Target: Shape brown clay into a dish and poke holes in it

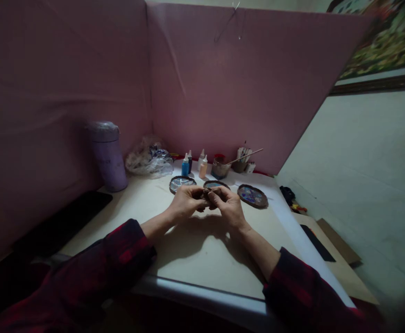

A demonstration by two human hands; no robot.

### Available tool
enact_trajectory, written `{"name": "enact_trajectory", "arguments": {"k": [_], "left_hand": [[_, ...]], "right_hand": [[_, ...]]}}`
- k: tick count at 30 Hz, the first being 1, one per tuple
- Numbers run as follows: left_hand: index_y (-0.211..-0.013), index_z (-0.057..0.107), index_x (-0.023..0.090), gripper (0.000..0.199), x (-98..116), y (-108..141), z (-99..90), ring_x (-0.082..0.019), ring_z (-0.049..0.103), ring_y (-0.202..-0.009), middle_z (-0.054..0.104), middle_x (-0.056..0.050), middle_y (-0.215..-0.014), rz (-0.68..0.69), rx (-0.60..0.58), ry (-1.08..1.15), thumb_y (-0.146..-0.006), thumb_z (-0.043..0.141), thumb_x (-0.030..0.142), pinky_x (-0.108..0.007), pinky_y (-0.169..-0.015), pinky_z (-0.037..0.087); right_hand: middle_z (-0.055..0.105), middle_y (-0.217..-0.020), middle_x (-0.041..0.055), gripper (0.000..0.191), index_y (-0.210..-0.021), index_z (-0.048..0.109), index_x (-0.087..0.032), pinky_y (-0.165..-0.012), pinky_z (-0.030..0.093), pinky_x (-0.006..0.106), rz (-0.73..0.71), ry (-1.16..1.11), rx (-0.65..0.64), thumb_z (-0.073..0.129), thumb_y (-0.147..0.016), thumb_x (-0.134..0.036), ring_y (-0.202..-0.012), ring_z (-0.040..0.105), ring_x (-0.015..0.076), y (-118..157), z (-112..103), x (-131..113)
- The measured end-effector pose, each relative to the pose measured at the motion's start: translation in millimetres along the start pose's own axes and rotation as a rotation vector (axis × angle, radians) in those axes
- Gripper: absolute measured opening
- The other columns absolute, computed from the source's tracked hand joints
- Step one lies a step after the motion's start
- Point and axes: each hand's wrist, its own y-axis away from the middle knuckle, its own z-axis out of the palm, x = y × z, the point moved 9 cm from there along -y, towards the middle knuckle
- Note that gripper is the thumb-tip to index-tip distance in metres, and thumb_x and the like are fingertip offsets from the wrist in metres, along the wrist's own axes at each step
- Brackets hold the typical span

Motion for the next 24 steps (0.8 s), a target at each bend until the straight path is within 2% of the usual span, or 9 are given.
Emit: {"name": "enact_trajectory", "arguments": {"k": [5,10,13,19,24], "left_hand": [[-0.079,0.070,0.009,0.018,-4,1,-5.2,-0.010,0.059,-0.054,0.068,-0.004,-0.068,-0.075,0.053,-0.008,-0.064,0.072,0.018,-0.021,-0.050,0.048],[-0.082,0.069,0.009,0.020,-14,-1,0.7,-0.009,0.059,-0.055,0.069,-0.006,-0.071,-0.121,-0.009,0.033,-0.068,0.072,0.023,-0.021,-0.052,0.048],[-0.093,0.071,0.008,0.030,-12,-1,6.9,-0.012,0.063,-0.063,0.071,-0.008,-0.080,-0.136,-0.060,0.076,-0.068,0.075,0.023,-0.023,-0.058,0.050],[-0.111,0.068,0.011,0.056,-7,-2,10.9,-0.015,0.067,-0.080,0.072,-0.008,-0.097,-0.119,-0.094,0.227,-0.056,0.081,0.010,-0.027,-0.073,0.054],[-0.104,0.069,0.011,0.039,-13,-5,2.2,-0.010,0.061,-0.058,0.068,-0.005,-0.078,-0.024,-0.053,0.096,-0.070,0.077,0.027,-0.024,-0.056,0.052]], "right_hand": [[0.062,-0.070,-0.0001,0.038,-0.087,0.067,-0.017,-0.048,0.051,0.023,0.067,-0.054,-0.005,0.071,-0.075,-0.053,-0.059,0.059,0.0126,2,2,7],[0.067,-0.070,0.0029,0.044,-0.085,0.068,-0.016,-0.044,0.052,0.025,0.126,-0.032,0.025,0.071,-0.072,-0.057,-0.057,0.062,0.0156,0,-3,13],[0.069,-0.071,0.0045,0.046,-0.087,0.068,-0.015,-0.040,0.050,0.025,0.157,-0.067,0.058,0.072,-0.071,-0.058,-0.053,0.063,0.0164,-2,-7,15],[0.072,-0.072,0.0062,0.047,-0.090,0.069,-0.013,-0.035,0.050,0.026,0.284,-0.247,0.130,0.073,-0.069,-0.056,-0.048,0.063,0.0167,-1,-14,25],[0.071,-0.067,0.0061,0.044,-0.085,0.068,-0.013,-0.035,0.049,0.023,0.352,-0.298,0.091,0.071,-0.073,-0.055,-0.048,0.065,0.0163,1,-8,27]]}}
